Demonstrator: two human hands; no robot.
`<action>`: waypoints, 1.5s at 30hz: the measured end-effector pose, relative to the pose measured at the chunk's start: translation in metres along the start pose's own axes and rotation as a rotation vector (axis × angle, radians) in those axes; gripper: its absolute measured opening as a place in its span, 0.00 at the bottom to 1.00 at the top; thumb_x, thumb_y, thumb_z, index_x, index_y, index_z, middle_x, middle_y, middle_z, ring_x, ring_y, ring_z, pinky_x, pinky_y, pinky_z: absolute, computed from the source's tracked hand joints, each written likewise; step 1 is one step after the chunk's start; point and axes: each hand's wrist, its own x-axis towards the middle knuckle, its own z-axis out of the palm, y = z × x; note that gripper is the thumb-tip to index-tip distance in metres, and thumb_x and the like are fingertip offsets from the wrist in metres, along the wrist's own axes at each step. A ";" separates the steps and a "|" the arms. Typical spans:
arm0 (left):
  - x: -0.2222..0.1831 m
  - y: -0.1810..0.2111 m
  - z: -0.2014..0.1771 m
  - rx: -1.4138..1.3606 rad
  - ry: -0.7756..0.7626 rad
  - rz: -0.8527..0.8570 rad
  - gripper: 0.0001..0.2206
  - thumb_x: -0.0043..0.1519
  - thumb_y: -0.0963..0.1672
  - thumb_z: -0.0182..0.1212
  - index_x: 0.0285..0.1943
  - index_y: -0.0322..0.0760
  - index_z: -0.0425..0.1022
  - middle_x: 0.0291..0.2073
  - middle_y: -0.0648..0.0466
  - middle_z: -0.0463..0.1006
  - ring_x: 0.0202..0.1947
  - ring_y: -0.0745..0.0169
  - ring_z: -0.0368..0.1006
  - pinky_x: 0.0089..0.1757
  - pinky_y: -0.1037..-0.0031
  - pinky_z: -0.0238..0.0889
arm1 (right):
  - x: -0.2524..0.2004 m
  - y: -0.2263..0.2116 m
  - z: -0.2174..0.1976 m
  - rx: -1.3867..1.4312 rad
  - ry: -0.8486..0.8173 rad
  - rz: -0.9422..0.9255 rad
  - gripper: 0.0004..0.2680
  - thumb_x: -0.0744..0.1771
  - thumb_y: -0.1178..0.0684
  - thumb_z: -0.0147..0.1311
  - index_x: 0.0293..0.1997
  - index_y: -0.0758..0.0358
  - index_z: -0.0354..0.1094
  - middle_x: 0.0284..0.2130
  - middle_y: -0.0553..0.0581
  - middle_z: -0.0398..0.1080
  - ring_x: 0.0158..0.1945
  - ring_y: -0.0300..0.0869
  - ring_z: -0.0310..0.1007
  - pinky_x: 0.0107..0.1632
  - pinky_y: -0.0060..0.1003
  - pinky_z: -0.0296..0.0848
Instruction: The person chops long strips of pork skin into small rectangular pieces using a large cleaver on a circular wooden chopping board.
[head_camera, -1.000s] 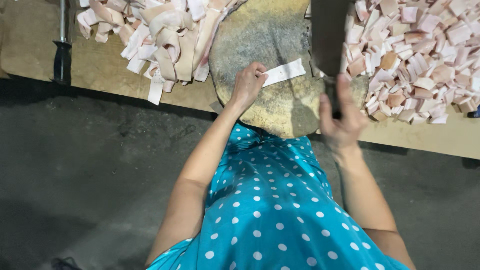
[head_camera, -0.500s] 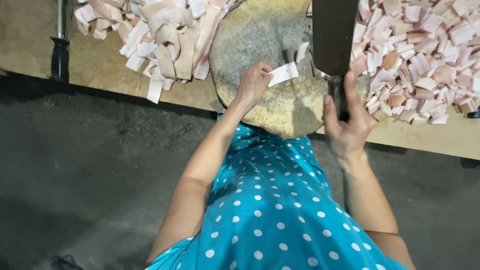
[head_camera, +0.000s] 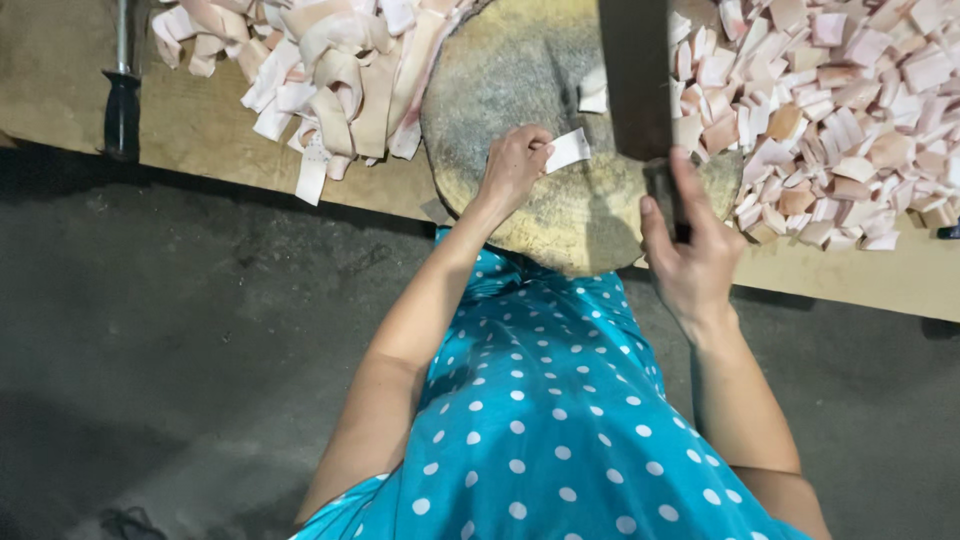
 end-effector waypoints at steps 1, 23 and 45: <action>0.000 0.005 -0.002 0.001 -0.002 0.002 0.05 0.64 0.40 0.62 0.45 0.28 0.78 0.35 0.45 0.79 0.31 0.56 0.81 0.33 0.68 0.74 | -0.003 0.000 -0.003 0.011 0.063 -0.020 0.20 0.73 0.59 0.60 0.75 0.60 0.60 0.55 0.70 0.77 0.43 0.44 0.80 0.48 0.35 0.78; 0.046 -0.094 -0.128 -0.036 0.566 -0.181 0.09 0.66 0.38 0.54 0.50 0.36 0.79 0.30 0.51 0.82 0.24 0.67 0.77 0.27 0.74 0.69 | -0.014 -0.005 0.025 0.118 -0.141 0.092 0.21 0.70 0.57 0.58 0.73 0.56 0.60 0.60 0.69 0.72 0.61 0.48 0.75 0.60 0.41 0.73; 0.088 0.052 -0.188 -0.319 -0.010 -0.234 0.11 0.66 0.43 0.55 0.54 0.41 0.79 0.30 0.58 0.86 0.21 0.79 0.76 0.20 0.86 0.62 | -0.016 0.061 0.021 -0.031 -0.133 0.415 0.23 0.69 0.56 0.57 0.75 0.52 0.58 0.44 0.63 0.78 0.27 0.39 0.69 0.34 0.36 0.71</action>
